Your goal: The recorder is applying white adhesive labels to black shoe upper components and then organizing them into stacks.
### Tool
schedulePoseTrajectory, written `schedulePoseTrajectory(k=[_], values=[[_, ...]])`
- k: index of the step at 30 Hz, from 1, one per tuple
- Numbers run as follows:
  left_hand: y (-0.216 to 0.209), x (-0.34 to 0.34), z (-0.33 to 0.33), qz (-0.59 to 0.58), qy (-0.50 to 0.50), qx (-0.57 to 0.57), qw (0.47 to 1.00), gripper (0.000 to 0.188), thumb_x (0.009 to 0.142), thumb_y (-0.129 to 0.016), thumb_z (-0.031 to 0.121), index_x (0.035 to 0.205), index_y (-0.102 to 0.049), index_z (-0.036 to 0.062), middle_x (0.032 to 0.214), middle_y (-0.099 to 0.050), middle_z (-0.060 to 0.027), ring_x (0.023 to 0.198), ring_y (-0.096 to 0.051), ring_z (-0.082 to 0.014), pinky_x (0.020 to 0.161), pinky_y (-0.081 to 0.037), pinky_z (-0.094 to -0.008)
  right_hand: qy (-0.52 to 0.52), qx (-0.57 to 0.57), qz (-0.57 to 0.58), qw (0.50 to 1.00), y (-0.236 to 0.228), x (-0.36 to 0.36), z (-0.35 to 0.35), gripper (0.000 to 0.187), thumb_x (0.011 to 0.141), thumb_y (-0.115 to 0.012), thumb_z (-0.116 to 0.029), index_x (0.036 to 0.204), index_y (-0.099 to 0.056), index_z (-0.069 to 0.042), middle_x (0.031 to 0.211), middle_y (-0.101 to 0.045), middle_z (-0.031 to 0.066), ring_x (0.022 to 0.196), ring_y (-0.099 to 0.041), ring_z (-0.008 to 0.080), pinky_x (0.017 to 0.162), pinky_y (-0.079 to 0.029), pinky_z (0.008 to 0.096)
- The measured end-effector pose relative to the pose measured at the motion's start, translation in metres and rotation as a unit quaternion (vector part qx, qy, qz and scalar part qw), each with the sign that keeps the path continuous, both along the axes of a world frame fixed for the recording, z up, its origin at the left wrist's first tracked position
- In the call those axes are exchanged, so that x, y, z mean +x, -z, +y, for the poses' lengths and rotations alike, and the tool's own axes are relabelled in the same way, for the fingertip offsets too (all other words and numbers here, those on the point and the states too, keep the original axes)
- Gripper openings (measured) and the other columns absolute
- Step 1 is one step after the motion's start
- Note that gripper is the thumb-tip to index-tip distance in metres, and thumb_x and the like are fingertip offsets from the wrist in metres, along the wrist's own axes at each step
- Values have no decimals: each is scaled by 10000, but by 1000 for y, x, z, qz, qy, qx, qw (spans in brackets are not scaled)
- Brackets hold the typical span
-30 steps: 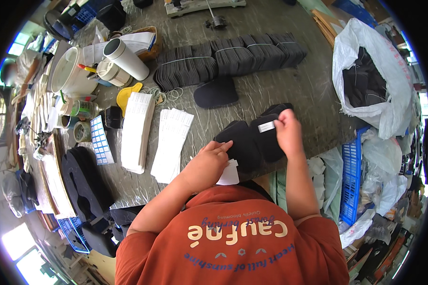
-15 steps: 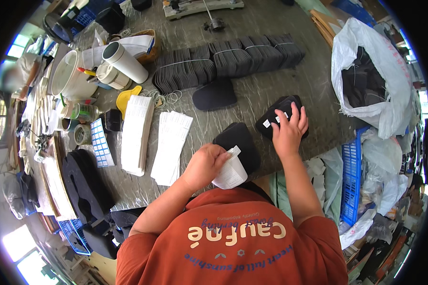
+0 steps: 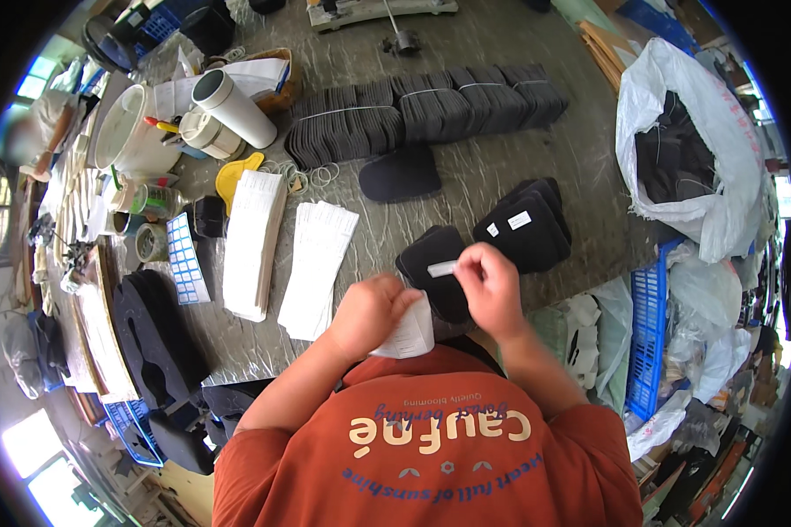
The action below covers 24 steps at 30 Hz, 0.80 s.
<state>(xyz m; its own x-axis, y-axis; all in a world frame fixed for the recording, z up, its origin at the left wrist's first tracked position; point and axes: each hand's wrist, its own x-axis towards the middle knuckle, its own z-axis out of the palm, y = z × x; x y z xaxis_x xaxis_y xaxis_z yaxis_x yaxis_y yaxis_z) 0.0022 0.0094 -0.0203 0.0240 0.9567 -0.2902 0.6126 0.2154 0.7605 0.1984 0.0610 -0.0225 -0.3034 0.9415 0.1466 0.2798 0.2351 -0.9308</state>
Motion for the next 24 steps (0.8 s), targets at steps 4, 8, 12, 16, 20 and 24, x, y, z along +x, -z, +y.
schedulePoseTrajectory(k=[4,8,12,16,20,24], values=[[8,7,-2,33,209,236,948,241,777,-713,170,679,-568,3,1176,-616,-192,1158,-545,-324,976,-451,-398,46,-114,-27,992,28,-5,17,69,825,-661,-10,815,-598,18,677,-627,83,607,-587,115,579,-471,268],[19,9,-4,87,233,241,938,250,784,-709,185,699,-576,-9,1152,-631,-187,1160,-553,-323,980,-455,-382,55,-118,-62,990,36,-10,18,61,815,-669,-17,817,-622,21,695,-656,112,620,-628,148,592,-492,285],[18,8,-2,79,240,236,938,251,791,-704,192,713,-584,-15,1148,-632,-188,1157,-554,-322,984,-452,-380,51,-128,-65,988,39,-10,18,65,809,-678,-26,814,-632,19,698,-660,123,618,-641,170,591,-497,292],[17,8,-2,79,243,230,939,251,790,-704,193,714,-585,-14,1156,-628,-188,1167,-549,-322,990,-448,-385,52,-125,-69,988,39,-11,18,63,806,-678,-23,809,-632,19,699,-658,121,614,-640,178,587,-496,293],[16,11,1,98,247,232,936,260,806,-687,224,725,-608,-10,1212,-603,-182,1098,-563,-296,955,-451,-384,52,-116,-75,989,39,-10,18,59,803,-677,-21,805,-632,17,701,-659,125,614,-642,184,588,-498,296],[14,15,6,141,274,232,923,285,826,-661,273,741,-633,3,1253,-584,-152,953,-560,-245,882,-456,-368,55,-103,-76,990,41,-10,18,61,791,-681,-17,814,-632,12,704,-658,135,615,-646,206,586,-502,311]])
